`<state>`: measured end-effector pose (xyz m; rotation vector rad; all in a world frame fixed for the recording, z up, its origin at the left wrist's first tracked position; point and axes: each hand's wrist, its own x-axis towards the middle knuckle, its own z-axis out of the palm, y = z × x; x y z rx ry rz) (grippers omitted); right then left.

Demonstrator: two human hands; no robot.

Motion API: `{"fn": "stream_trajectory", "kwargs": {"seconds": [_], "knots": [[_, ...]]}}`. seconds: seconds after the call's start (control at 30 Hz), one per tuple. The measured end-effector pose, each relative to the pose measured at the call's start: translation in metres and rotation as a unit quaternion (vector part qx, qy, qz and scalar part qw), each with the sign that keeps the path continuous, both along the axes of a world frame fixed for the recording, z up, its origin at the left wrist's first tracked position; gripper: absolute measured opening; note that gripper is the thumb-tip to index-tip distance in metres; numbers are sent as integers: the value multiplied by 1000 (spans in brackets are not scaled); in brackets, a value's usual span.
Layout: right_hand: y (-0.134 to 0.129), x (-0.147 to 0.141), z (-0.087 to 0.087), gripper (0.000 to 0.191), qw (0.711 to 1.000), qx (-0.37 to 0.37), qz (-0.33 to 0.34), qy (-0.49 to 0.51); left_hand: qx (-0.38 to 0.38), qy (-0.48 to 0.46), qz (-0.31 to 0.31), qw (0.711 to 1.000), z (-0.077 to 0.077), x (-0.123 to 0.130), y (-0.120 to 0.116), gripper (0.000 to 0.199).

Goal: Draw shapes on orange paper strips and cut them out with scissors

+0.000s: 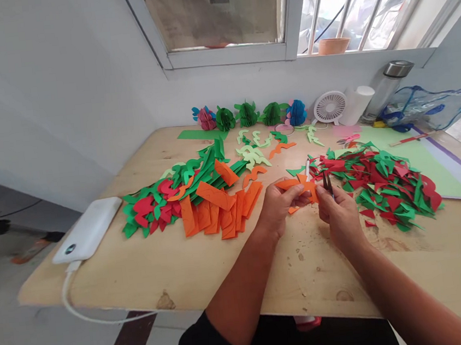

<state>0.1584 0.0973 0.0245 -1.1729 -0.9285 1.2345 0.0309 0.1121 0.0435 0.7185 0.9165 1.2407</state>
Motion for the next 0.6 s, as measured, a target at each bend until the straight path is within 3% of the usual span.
{"fn": "stream_trajectory", "kwargs": {"seconds": [0.2,0.6], "knots": [[1,2,-2,40,1000,-4,15,-17,24,46,-50,997,-1,0,-1,19],[-3,-6,-2,44,993,-12,103,-56,11,33,44,998,1,-1,1,25]]}}
